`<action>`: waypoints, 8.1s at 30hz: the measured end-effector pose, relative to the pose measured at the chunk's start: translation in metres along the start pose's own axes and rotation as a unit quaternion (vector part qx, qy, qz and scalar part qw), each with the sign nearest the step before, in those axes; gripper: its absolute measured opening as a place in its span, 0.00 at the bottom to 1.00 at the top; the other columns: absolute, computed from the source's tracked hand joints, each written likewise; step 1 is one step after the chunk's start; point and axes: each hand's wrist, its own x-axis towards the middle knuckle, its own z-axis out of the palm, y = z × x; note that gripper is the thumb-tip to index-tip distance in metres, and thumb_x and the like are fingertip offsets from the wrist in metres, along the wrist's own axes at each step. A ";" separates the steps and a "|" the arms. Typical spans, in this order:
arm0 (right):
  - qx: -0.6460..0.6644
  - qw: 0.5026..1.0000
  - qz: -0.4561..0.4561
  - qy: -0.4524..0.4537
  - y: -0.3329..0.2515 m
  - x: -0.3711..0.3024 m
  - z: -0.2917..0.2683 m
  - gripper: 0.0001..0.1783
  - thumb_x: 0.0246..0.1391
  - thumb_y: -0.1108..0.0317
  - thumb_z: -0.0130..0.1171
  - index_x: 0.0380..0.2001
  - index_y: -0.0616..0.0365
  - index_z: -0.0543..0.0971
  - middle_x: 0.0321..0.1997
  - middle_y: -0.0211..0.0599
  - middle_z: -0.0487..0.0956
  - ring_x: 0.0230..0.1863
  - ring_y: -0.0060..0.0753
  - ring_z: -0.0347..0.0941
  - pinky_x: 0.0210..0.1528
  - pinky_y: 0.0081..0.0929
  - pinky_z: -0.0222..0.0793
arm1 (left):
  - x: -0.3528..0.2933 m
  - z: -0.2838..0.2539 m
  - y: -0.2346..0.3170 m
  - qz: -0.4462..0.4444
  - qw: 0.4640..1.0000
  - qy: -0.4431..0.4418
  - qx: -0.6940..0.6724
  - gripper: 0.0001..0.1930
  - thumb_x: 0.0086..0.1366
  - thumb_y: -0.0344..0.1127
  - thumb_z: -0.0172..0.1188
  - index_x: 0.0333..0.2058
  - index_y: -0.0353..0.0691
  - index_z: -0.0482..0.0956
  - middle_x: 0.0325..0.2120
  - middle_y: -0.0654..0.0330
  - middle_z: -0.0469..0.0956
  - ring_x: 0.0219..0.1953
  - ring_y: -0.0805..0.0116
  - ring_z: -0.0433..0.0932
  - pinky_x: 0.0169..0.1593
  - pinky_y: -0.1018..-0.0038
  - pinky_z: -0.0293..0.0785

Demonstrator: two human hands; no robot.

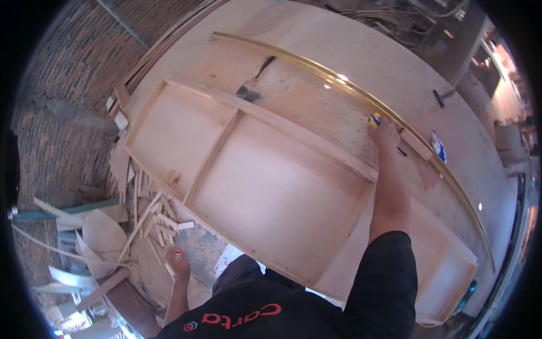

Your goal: The person measures and marks a wooden frame with a tape measure and pen, then positions a wooden panel and secures it using a pneumatic nail gun. The person handles the frame, panel, and tools throughout the process.

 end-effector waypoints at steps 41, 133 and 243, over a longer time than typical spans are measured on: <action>0.591 0.742 0.283 0.141 0.215 -0.755 0.032 0.21 0.61 0.51 0.67 0.45 0.58 0.86 0.34 0.43 0.86 0.32 0.35 0.81 0.37 0.35 0.76 | -0.250 0.057 0.398 0.505 0.437 -0.727 -0.158 0.16 0.65 0.39 0.64 0.45 0.35 0.78 0.30 0.56 0.80 0.32 0.65 0.80 0.35 0.65 0.74; 0.793 0.454 0.398 0.084 1.007 -0.661 0.078 0.12 0.58 0.66 0.70 0.41 0.61 0.82 0.28 0.27 0.81 0.25 0.14 0.71 0.29 0.21 0.68 | -0.886 0.239 1.099 0.818 0.275 -0.352 0.363 0.12 0.59 0.38 0.68 0.40 0.42 0.84 0.40 0.57 0.81 0.47 0.54 0.83 0.48 0.59 0.82; 0.812 0.474 0.311 0.135 1.048 -0.636 0.048 0.12 0.63 0.67 0.69 0.43 0.65 0.87 0.38 0.40 0.88 0.38 0.20 0.83 0.43 0.22 0.78 | -0.886 0.233 1.106 0.810 0.273 -0.368 0.365 0.15 0.59 0.39 0.70 0.43 0.40 0.84 0.41 0.54 0.81 0.48 0.54 0.83 0.49 0.59 0.80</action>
